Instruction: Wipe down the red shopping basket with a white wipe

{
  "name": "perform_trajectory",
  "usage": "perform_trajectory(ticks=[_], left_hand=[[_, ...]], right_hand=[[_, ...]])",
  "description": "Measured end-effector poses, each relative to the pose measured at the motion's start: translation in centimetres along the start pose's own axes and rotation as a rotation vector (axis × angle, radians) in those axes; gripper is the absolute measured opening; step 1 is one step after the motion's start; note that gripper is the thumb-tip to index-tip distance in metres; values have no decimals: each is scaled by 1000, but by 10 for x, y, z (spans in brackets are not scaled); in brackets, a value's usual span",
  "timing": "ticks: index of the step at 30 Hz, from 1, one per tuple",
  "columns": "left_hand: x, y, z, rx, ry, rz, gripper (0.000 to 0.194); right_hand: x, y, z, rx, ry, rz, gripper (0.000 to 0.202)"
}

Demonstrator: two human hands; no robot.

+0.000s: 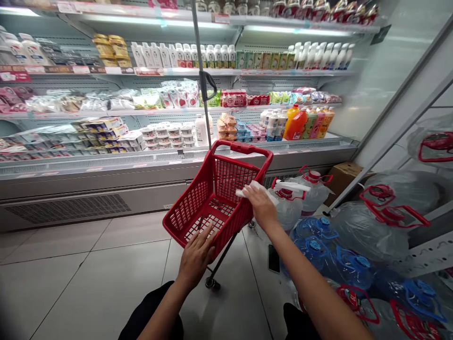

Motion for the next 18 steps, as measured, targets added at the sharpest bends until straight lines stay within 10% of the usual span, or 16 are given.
perform_trajectory(ticks=[5, 11, 14, 18], left_hand=[[4, 16, -18, 11, 5, -1, 52], [16, 26, -29, 213, 199, 116, 96], [17, 25, -30, 285, 224, 134, 105], [14, 24, -25, 273, 110, 113, 99]], right_hand=[[-59, 33, -68, 68, -95, -89, 80], [-66, 66, -192, 388, -216, -237, 70], [-60, 66, -191, 491, -239, -267, 64], [-49, 38, -113, 394, -221, -223, 65]])
Point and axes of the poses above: each hand's wrist, its own y-axis away from the middle knuckle, its own x-axis out of the back of the hand, z = x × y, the point moved 10 cm from there along -y, towards the middle knuckle, and after that the axes turned 14 degrees about -z, right-handed, at the moved point
